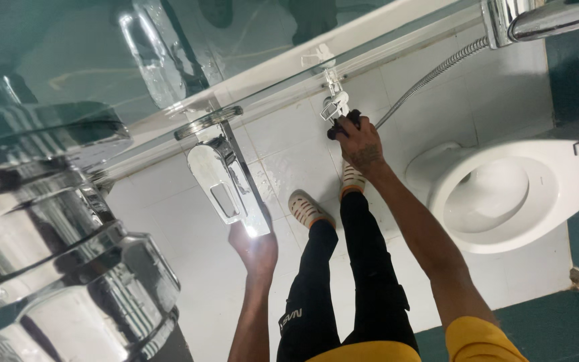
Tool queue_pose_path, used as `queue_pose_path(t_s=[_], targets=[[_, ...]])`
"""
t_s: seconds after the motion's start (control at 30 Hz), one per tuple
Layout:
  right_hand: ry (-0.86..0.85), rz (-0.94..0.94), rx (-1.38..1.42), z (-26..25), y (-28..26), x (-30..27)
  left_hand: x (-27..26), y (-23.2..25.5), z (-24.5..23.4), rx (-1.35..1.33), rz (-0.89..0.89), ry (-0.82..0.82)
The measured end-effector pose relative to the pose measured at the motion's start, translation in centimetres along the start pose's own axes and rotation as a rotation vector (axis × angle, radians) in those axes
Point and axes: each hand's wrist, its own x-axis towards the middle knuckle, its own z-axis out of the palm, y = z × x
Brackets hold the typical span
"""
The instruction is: The person picks up a scrunchie from near a toilet, carries it to a sink, and rinses it under running water while rubbing the fabric.
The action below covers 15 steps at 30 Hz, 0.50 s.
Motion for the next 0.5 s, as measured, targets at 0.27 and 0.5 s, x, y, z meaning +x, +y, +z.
queue_pose_path(t_s=[0.27,0.5], targets=[[0.461,0.289,0.335,-1.2,-1.2,4.8,1.1,-2.7,9.1,-0.098,0.102,-0.261],[0.149,-0.147,-0.045,-2.4,-0.3,5.2,5.8,-2.4,16.9,-0.223,0.038,-0.381]])
